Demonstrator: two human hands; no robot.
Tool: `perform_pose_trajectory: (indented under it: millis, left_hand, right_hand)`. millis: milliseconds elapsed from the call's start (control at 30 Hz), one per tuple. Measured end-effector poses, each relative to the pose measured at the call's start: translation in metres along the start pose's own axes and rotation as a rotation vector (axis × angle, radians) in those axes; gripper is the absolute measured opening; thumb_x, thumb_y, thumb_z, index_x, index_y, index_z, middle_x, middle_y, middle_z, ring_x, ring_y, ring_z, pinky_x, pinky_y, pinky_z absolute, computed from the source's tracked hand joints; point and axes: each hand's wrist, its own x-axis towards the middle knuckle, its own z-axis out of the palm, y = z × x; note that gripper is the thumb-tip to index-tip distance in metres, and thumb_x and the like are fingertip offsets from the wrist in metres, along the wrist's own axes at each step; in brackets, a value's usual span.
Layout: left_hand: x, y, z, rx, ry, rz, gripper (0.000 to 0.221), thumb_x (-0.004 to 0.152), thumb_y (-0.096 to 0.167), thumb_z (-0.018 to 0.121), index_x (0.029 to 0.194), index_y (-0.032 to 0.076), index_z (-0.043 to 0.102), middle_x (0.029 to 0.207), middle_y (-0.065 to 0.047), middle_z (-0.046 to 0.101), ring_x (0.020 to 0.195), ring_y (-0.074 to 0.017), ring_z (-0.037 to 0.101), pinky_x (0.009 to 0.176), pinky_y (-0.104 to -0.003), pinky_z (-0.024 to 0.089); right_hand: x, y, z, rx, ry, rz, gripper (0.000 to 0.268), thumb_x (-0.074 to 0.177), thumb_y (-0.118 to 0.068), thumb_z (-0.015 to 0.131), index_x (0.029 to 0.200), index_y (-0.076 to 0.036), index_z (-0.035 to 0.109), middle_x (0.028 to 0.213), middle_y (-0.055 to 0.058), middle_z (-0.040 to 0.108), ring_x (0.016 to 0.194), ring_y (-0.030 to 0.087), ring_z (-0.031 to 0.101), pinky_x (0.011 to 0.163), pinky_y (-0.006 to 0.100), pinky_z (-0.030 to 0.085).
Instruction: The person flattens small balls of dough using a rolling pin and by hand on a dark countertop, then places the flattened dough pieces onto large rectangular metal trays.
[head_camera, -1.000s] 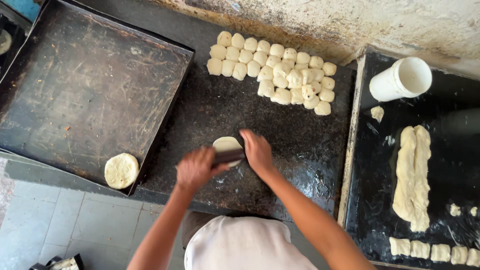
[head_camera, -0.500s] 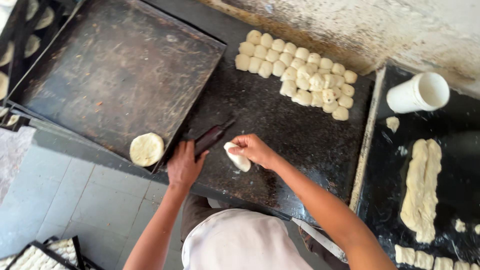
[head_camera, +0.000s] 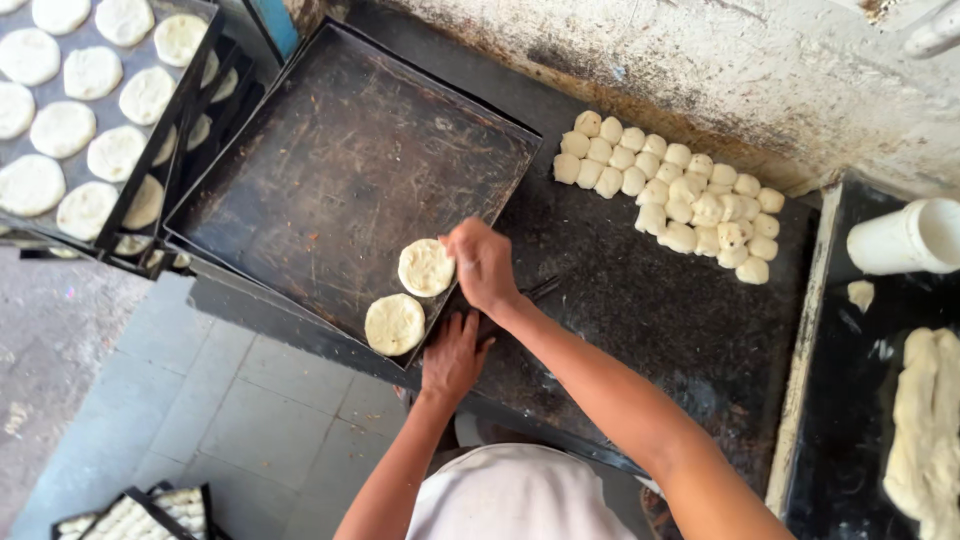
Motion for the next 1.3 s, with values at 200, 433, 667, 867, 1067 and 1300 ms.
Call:
perform_pose_trajectory:
  millis: [200,433,667,867,1067,1300]
  left_hand:
    - [0.008,-0.006,-0.011,0.012,-0.497,-0.200,0.056,0.097,0.034,0.065,0.147,0.014,0.049,0.131,-0.017,0.062,0.104,-0.0325,0.070,0.081,-0.048,0.058]
    - [0.007,0.013,-0.018,0.088,-0.098,0.009,0.054,0.094,0.043,0.064,0.131,0.005,0.054,0.108,-0.017,0.057,0.093,-0.0370,0.065,0.065,-0.047,0.059]
    - [0.010,0.029,-0.014,0.171,-0.032,0.001,0.054,0.094,0.043,0.067,0.128,0.003,0.055,0.107,-0.018,0.058,0.093,-0.0374,0.065,0.066,-0.047,0.058]
    - [0.005,0.035,-0.007,0.223,0.031,-0.036,0.054,0.096,0.042,0.067,0.129,0.001,0.055,0.105,-0.019,0.058,0.091,-0.0372,0.065,0.066,-0.046,0.057]
    - [-0.006,0.039,-0.003,0.273,0.087,-0.024,0.053,0.097,0.043,0.068,0.129,0.003,0.056,0.105,-0.018,0.059,0.092,-0.0372,0.065,0.070,-0.046,0.057]
    - [-0.001,0.038,0.001,0.254,0.105,-0.054,0.053,0.095,0.041,0.068,0.129,0.002,0.055,0.105,-0.019,0.059,0.090,-0.0378,0.065,0.070,-0.046,0.056]
  right_hand:
    - [-0.017,-0.054,-0.013,-0.350,-0.143,-0.309,0.027,0.089,-0.031,0.066,0.104,-0.009,0.072,0.104,0.007,0.072,0.106,0.025,0.068,0.110,0.064,0.034]
    - [-0.055,0.075,-0.193,-0.729,0.264,0.466,0.040,0.089,-0.008,0.071,0.126,0.003,0.061,0.120,0.018,0.068,0.088,0.037,0.070,0.075,0.051,0.053]
    - [-0.117,0.150,-0.225,-0.562,0.316,0.352,0.030,0.097,0.004,0.057,0.126,-0.003,0.064,0.131,0.020,0.067,0.125,0.038,0.062,0.107,0.045,0.051]
    - [-0.228,0.025,-0.159,-0.414,-0.016,0.343,0.045,0.095,0.000,0.058,0.139,0.008,0.053,0.156,0.026,0.039,0.142,0.047,0.042,0.115,0.051,0.041]
    - [-0.159,0.059,-0.161,-0.691,-0.216,0.266,0.037,0.097,0.000,0.062,0.133,0.004,0.064,0.151,0.019,0.055,0.133,0.034,0.052,0.114,0.045,0.046]
    - [-0.178,0.089,-0.147,-0.624,-0.257,-0.031,0.045,0.098,-0.006,0.062,0.142,-0.007,0.055,0.155,0.010,0.051,0.149,0.027,0.044,0.119,0.041,0.041]
